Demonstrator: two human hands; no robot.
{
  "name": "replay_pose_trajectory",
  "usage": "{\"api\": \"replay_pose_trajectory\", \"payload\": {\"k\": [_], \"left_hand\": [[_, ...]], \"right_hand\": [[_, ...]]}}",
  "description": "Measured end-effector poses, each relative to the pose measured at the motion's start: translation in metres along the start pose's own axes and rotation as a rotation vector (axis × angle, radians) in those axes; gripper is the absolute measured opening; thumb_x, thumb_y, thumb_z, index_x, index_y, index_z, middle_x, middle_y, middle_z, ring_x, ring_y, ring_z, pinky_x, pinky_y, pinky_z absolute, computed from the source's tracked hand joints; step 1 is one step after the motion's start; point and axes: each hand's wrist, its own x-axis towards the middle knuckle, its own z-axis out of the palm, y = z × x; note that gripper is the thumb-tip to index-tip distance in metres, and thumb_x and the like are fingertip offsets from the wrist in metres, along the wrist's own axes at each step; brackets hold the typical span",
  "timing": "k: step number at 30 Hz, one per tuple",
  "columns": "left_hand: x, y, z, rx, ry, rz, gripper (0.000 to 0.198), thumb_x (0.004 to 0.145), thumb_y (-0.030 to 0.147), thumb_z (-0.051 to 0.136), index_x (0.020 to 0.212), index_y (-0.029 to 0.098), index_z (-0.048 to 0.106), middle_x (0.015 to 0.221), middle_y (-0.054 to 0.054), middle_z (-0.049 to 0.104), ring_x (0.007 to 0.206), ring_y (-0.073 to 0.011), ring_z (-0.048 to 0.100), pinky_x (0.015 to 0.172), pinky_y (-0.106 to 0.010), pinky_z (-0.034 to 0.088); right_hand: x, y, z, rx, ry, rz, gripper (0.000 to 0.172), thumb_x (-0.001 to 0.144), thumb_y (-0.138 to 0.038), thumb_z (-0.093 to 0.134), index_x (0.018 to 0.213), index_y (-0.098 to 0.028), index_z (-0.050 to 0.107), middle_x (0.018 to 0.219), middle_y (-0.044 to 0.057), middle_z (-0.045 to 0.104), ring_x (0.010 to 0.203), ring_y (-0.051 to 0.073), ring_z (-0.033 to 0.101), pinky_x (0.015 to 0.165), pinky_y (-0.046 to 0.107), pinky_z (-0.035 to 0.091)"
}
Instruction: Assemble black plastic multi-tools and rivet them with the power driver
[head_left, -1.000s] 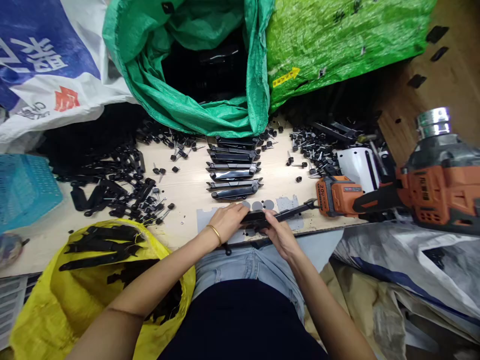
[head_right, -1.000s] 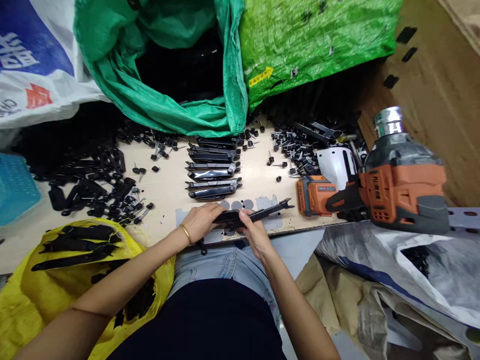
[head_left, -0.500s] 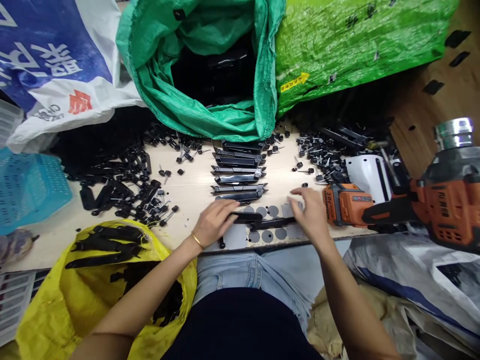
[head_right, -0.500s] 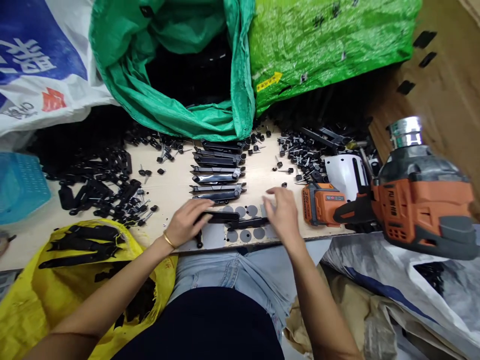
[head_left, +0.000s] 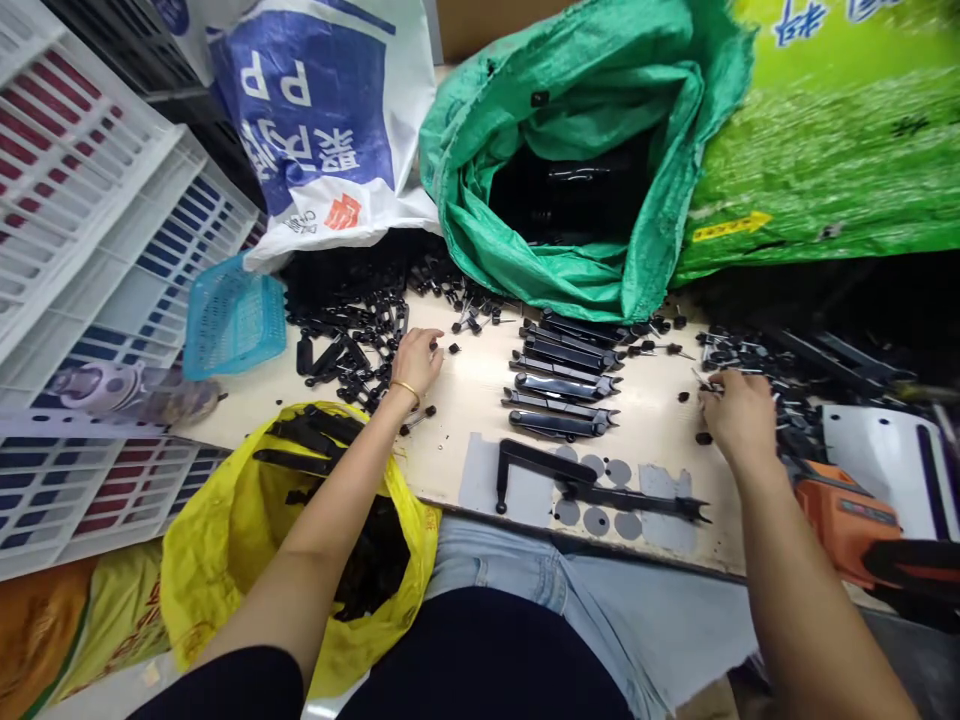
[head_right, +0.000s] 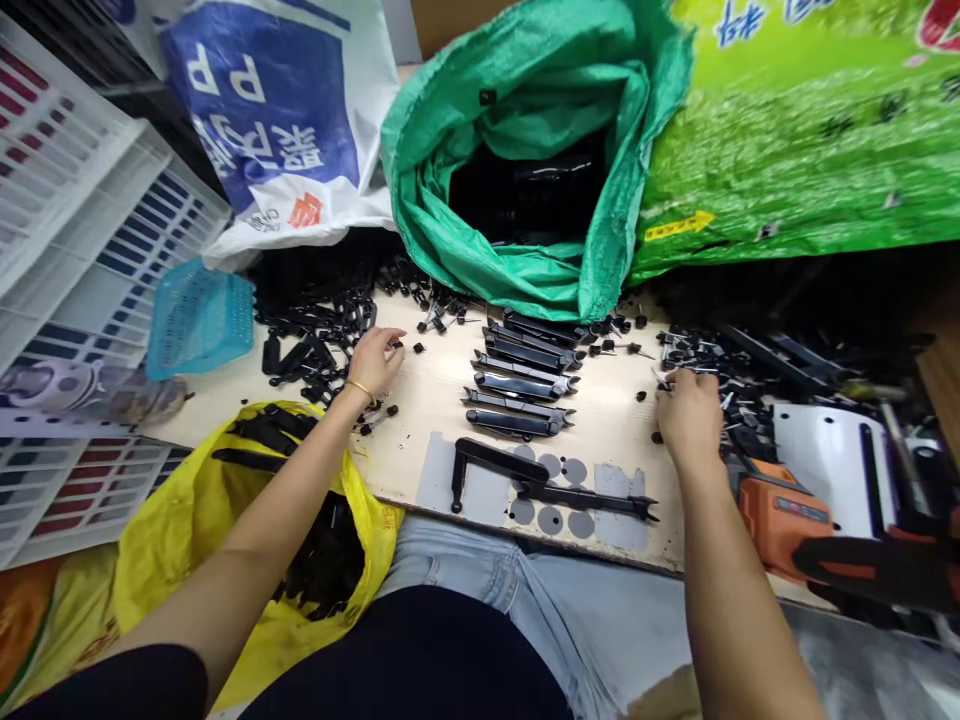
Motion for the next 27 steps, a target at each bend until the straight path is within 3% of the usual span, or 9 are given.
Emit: {"api": "replay_pose_trajectory", "payload": {"k": [3,5,7,10,13,17,21,23,27], "left_hand": [[0.018,0.005,0.010,0.104,-0.175,0.040,0.023,0.073,0.012,0.056,0.093,0.018,0.065,0.094,-0.009,0.060,0.097,-0.0262,0.055,0.088,-0.037,0.045],[0.021,0.009,0.016,0.144,-0.198,0.026,0.021,0.075,0.011,0.052,0.091,0.018,0.065,0.094,-0.010,0.060,0.099,-0.0279,0.054,0.088,-0.038,0.045],[0.017,0.007,0.019,0.115,-0.158,0.024,0.024,0.076,0.013,0.051,0.097,0.017,0.063,0.094,-0.010,0.059,0.097,-0.0271,0.054,0.088,-0.039,0.044],[0.010,-0.008,0.017,0.062,-0.043,0.013,0.032,0.076,0.018,0.054,0.107,0.017,0.058,0.101,-0.010,0.056,0.099,-0.0268,0.052,0.091,-0.040,0.043],[0.008,-0.027,0.013,0.097,0.002,-0.073,0.025,0.075,0.015,0.052,0.099,0.018,0.061,0.100,-0.011,0.054,0.097,-0.0286,0.051,0.091,-0.045,0.042],[0.010,-0.039,0.013,-0.002,0.012,-0.092,0.017,0.072,0.012,0.052,0.085,0.018,0.062,0.089,-0.008,0.052,0.077,-0.0217,0.052,0.086,-0.042,0.046],[0.000,-0.035,0.012,-0.153,0.185,-0.028,0.017,0.069,0.011,0.055,0.083,0.017,0.062,0.095,-0.007,0.052,0.064,-0.0140,0.048,0.073,-0.033,0.050],[-0.010,-0.030,0.008,-0.173,0.238,0.010,0.017,0.069,0.012,0.057,0.083,0.019,0.062,0.097,-0.007,0.053,0.066,-0.0143,0.050,0.071,-0.032,0.051],[-0.029,-0.016,-0.005,-0.124,0.270,0.020,0.011,0.069,0.014,0.062,0.078,0.020,0.062,0.089,-0.007,0.059,0.087,-0.0223,0.056,0.086,-0.041,0.049]], "right_hand": [[-0.008,-0.004,-0.004,0.010,0.037,0.020,0.022,0.078,-0.019,0.049,0.093,-0.011,0.063,0.092,0.016,0.056,0.080,0.022,0.050,0.075,0.036,0.039],[-0.020,-0.007,-0.008,0.072,0.092,0.043,0.022,0.075,-0.017,0.050,0.092,-0.012,0.062,0.087,0.013,0.058,0.078,0.022,0.054,0.077,0.037,0.041],[-0.038,-0.010,-0.013,0.233,0.081,0.056,0.024,0.074,-0.019,0.052,0.095,-0.015,0.060,0.079,0.007,0.061,0.071,0.020,0.058,0.075,0.036,0.044],[-0.076,-0.017,-0.021,0.500,-0.076,0.045,0.027,0.076,-0.029,0.055,0.100,-0.017,0.059,0.070,0.002,0.062,0.058,0.016,0.060,0.062,0.030,0.048],[-0.115,-0.026,-0.029,0.561,-0.189,-0.040,0.027,0.079,-0.035,0.056,0.099,-0.018,0.060,0.067,0.001,0.062,0.057,0.015,0.060,0.057,0.027,0.047],[-0.149,-0.042,-0.035,0.460,-0.273,-0.266,0.021,0.085,-0.030,0.051,0.098,-0.020,0.063,0.080,0.004,0.066,0.070,0.017,0.062,0.066,0.029,0.049],[-0.162,-0.061,-0.037,0.235,-0.281,-0.401,0.024,0.088,-0.019,0.043,0.104,-0.019,0.061,0.090,0.007,0.063,0.078,0.018,0.060,0.068,0.029,0.047],[-0.164,-0.071,-0.040,0.058,-0.284,-0.437,0.026,0.087,-0.012,0.041,0.104,-0.019,0.059,0.090,0.008,0.060,0.074,0.018,0.057,0.060,0.028,0.042],[-0.165,-0.094,-0.050,-0.209,-0.275,-0.600,0.031,0.075,0.005,0.041,0.091,-0.016,0.058,0.084,0.010,0.056,0.075,0.021,0.053,0.057,0.029,0.035]]}}
